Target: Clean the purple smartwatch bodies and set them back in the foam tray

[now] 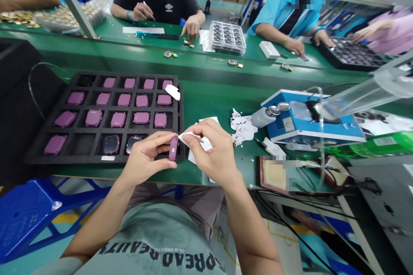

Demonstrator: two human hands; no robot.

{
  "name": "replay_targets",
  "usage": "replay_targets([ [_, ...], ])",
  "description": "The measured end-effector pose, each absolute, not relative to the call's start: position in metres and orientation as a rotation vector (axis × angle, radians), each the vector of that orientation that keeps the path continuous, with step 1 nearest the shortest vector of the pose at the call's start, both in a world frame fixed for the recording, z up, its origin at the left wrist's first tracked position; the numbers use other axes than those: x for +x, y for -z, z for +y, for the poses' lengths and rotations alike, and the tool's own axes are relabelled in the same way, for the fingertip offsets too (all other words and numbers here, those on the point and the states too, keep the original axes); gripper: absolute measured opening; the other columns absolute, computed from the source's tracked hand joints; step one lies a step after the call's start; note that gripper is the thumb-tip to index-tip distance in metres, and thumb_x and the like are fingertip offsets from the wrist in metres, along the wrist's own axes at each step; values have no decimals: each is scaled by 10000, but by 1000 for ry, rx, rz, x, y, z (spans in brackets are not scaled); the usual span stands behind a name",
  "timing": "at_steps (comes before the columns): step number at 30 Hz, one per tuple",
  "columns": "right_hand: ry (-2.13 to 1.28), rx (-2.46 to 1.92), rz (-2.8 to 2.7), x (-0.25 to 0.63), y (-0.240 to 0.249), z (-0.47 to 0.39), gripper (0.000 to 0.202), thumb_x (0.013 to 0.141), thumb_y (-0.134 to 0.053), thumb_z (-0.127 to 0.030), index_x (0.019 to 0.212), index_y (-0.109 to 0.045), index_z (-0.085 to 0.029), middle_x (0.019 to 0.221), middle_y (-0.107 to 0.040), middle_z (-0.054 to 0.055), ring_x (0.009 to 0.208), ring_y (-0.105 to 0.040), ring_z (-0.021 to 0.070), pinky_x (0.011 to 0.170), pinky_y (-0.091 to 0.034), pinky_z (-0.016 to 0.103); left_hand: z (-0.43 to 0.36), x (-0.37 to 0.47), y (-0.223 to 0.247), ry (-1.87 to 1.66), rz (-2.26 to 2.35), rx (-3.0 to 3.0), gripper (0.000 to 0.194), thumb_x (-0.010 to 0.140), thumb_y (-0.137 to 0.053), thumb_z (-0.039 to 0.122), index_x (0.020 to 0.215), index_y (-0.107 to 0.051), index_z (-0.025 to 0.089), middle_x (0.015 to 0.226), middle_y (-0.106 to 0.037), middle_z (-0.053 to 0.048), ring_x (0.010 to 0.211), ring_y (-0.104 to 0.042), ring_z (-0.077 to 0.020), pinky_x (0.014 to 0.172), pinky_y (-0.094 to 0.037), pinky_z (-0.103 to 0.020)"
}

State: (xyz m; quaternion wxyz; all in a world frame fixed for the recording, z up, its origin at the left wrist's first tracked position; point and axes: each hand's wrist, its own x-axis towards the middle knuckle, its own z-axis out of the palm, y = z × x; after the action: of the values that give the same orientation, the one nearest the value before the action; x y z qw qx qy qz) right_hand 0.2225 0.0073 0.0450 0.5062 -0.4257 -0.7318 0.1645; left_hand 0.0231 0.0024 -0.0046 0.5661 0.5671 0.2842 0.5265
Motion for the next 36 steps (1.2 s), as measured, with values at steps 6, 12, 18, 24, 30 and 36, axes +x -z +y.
replay_targets([
  [6, -349, -963, -1846, 206, -46, -1, 85, 950, -688, -142, 912, -684, -218, 826, -682, 20, 785, -641, 169, 713, -506, 325, 2, 23, 2, -1258, 675, 1313, 622, 645, -984, 157, 1221, -812, 316, 1196, -721, -71, 1073, -731, -210, 972, -653, -341],
  [12, -338, -1049, -1842, 214, -34, -14, 124, 961, -656, -114, 920, -680, -228, 831, -700, 12, 773, -648, 167, 697, -503, 322, 3, 23, 0, -1279, 660, 1164, 622, 603, -1007, 152, 1183, -821, 280, 1177, -730, -72, 1013, -744, -208, 929, -661, -340],
  [18, -371, -1043, -1708, 211, -49, 1, 101, 949, -689, -176, 872, -686, -242, 806, -698, 14, 750, -636, 177, 680, -503, 338, 5, 26, -1, -1256, 684, 1169, 605, 584, -1007, 142, 1151, -828, 257, 1145, -735, -71, 980, -742, -204, 920, -660, -340],
  [24, -536, -912, -1899, 203, -45, -4, 123, 981, -640, -153, 952, -721, -242, 863, -710, 22, 811, -668, 173, 723, -527, 345, 3, 24, -3, -1246, 740, 1162, 584, 577, -1011, 166, 1128, -832, 239, 1109, -742, -65, 962, -739, -196, 906, -657, -329],
  [30, -466, -914, -1834, 204, -45, 6, 94, 965, -675, -172, 911, -719, -236, 848, -719, 15, 792, -657, 169, 731, -523, 347, 5, 24, -4, -1228, 757, 1137, 602, 548, -1022, 167, 1109, -806, 214, 1104, -773, -64, 972, -750, -214, 910, -649, -342],
  [36, -434, -872, -1797, 191, -41, -9, 130, 976, -634, -148, 932, -713, -241, 876, -744, 26, 826, -689, 190, 743, -533, 370, 5, 24, 0, -1325, 772, 1053, 664, 472, -1055, 196, 1057, -740, 214, 977, -766, -12, 849, -738, -152, 797, -630, -267],
])
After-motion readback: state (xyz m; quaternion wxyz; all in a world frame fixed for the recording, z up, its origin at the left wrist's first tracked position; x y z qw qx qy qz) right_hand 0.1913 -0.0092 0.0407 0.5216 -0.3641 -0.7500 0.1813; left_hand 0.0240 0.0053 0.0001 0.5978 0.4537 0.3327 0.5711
